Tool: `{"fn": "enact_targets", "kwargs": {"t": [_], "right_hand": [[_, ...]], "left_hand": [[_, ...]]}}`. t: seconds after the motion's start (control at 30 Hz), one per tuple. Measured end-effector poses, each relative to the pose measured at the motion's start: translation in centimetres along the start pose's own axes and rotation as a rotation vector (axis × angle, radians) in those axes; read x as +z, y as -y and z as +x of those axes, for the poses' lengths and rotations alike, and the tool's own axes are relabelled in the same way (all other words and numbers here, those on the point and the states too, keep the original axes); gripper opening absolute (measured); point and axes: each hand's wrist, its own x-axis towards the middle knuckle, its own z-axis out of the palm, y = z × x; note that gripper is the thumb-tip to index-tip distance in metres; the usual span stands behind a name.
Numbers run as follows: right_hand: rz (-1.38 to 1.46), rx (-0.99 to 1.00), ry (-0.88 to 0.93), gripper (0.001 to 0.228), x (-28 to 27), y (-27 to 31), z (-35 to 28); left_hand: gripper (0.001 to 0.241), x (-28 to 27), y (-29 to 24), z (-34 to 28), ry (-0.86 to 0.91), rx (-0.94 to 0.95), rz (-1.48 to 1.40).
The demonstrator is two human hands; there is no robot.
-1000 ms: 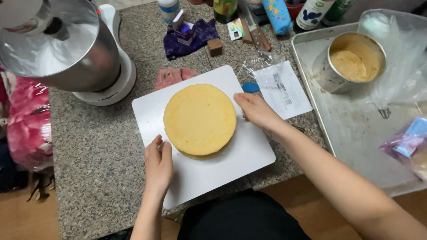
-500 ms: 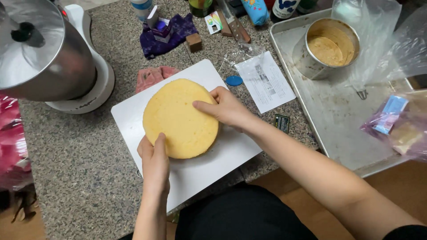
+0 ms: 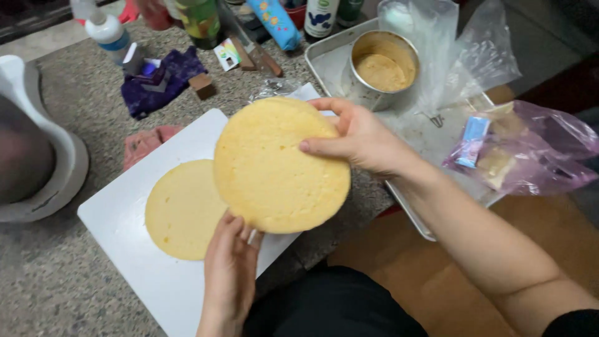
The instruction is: Slicing a sponge cake into even horizontal layers and placing them on a tray.
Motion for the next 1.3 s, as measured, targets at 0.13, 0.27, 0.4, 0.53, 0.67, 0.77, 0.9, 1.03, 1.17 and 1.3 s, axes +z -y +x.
{"fn": "enact_targets", "kwargs": {"t": [0.13,0.27,0.4,0.53,0.67,0.77,0.9,1.03,1.17,1.3], "right_hand": [[-0.329,0.023,-0.071,0.074,-7.3,3.9,-3.3],[-0.722,0.053,-0.208,0.075,-16.3,4.5,-5.5],[-0.914,0.043,-0.353,0.072,-23.5,3.4,-7.0],[-0.94,0.04,-0.451,0.071,-29.3,-0.3,-7.0],[-0.89,-0.051,-0.504,0.068,-32.5,-5.4,-5.8],[-0.964,-0.101,-0.558,0.067,-31.7,-7.9,-5.5],[-1.187,-0.209,-0.573,0.068,-29.7,-10.7,-5.9],[-1.301,-0.221,-0.496,0.071,-27.7,-13.7,-6.8],[-1.453,-0.42,-0.33,0.076,-25.0,-16.1,-9.2],[-1.544,-0.511,-0.235,0.075,-25.2,-19.2,-11.4]], "left_hand": [[0.059,3.1,3.9,1.3,0.034,-0.268,-0.003],[0.067,4.9,6.1,2.1,0.057,-0.42,0.106],[0.064,6.3,6.6,2.4,0.097,-0.425,0.222],[0.059,6.2,7.7,2.9,0.08,-0.428,0.282],[0.054,6.0,8.6,3.0,0.068,-0.406,0.334],[0.052,5.6,9.5,3.3,0.063,-0.388,0.367],[0.052,5.8,9.9,3.2,0.044,-0.35,0.394],[0.051,4.6,11.1,3.2,0.031,-0.334,0.396],[0.052,4.0,11.7,3.2,0.002,-0.344,0.385],[0.052,3.8,11.7,2.9,-0.021,-0.358,0.391]]}}
